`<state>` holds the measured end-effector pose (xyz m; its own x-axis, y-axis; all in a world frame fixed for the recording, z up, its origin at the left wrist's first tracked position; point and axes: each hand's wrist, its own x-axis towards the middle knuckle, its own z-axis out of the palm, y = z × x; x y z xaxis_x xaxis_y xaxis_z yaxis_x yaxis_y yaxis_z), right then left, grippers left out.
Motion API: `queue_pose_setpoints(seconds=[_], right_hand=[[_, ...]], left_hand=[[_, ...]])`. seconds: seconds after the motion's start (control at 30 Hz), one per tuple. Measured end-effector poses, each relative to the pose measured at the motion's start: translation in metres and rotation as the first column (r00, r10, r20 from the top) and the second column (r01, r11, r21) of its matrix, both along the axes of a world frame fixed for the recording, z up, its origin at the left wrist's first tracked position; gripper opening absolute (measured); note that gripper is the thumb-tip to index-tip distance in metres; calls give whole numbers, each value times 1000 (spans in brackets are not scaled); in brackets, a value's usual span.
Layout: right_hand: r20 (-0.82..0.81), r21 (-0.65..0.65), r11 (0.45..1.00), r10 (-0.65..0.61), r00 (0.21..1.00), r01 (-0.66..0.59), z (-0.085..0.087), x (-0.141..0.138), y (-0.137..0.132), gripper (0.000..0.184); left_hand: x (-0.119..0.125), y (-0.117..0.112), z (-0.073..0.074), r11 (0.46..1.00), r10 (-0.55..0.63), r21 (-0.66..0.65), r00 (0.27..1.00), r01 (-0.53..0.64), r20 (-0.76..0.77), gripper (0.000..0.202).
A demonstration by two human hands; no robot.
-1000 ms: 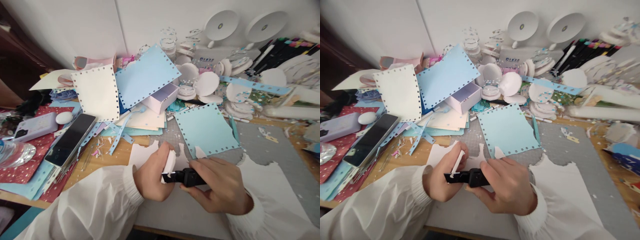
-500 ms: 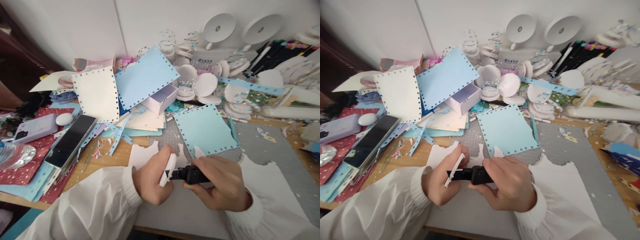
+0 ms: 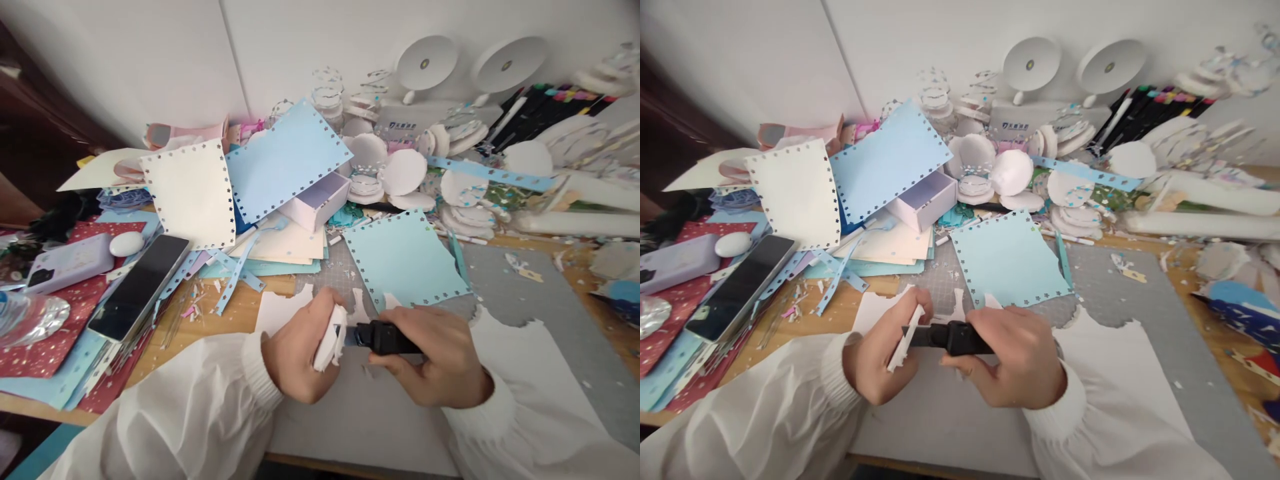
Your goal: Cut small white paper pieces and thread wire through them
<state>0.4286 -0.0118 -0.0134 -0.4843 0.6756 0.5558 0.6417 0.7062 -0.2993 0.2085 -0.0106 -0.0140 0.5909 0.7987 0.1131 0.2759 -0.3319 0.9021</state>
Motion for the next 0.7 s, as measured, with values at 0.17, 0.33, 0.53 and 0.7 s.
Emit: queue_pose_setpoints(seconds=[0.17, 0.33, 0.53, 0.7], right_hand=[[-33, 12, 960, -278, 960, 279, -1, 13, 12, 26], [-10, 40, 981, -190, 982, 190, 7, 7, 11, 24], [-21, -2, 1000, 13, 1000, -13, 9, -4, 1, 27], [5, -31, 989, 146, 989, -146, 9, -12, -5, 25]], left_hand=[[-6, -3, -2, 994, 72, 90, 988, -60, -136, 48], [-1, 4, 3, 970, 103, 230, 992, -83, -75, 33], [4, 9, 4, 955, 130, 279, 989, -104, -74, 50], [6, 12, 0, 955, 125, 268, 992, -125, 18, 69]])
